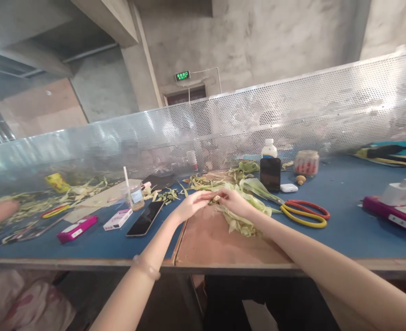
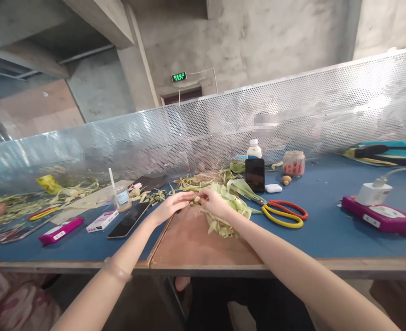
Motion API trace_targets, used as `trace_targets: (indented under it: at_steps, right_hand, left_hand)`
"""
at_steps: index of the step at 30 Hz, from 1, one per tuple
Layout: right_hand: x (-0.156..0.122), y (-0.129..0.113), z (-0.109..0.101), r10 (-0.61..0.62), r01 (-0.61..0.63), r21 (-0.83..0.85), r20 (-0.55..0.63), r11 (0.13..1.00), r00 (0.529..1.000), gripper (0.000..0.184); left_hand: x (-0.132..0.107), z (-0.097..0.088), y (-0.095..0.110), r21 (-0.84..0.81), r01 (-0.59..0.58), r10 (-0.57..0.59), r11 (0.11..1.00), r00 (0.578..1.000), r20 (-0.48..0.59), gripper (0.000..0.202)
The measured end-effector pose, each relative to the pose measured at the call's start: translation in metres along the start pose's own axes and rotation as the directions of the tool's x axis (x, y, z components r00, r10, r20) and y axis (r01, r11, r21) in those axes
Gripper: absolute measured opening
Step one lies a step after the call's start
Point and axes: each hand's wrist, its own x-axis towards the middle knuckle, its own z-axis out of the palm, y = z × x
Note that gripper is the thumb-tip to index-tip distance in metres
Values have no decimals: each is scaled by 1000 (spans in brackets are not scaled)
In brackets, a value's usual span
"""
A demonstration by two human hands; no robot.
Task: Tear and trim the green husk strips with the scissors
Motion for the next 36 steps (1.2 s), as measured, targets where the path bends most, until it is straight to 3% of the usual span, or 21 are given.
trace_targets:
  at_steps: [3,6,9,12,15,18,25,36]
  right_hand:
    - [2,-1,-10,52,-45,124,-54,991,997,18]
    - [5,0,-14,102,-72,265,-100,962,990,21]
    - [8,2,-12,181,-96,465,-142,880,973,22]
    - [10,4,-9,251,-87,618,-183,781,951,21]
    - [11,5,-8,279,-59,686,-215,725,936,21]
    - [10,4,-10,285,-45,700,-231,713,930,21]
    - [9,6,-9,253,-49,638,-233,769,939,22]
    - [2,7,-9,233,-70,655,-166,753,958,21]
  left_hand:
    - [15,-1,7,-238,74,-59,968,996,69,32]
    - [25,0,6,-420,97,-75,902,995,68,35]
    - [29,0,2,-435,72,-82,898,997,-4,39]
    - [32,6,-2,-429,-14,-54,903,988,-147,44]
    - [36,18,0,-362,-130,0,923,940,-340,63]
    - [37,32,4,-169,-201,99,965,875,-474,69]
    - [36,51,-7,214,-201,287,956,792,-539,38]
    - [38,48,-11,357,-166,345,919,775,-530,23]
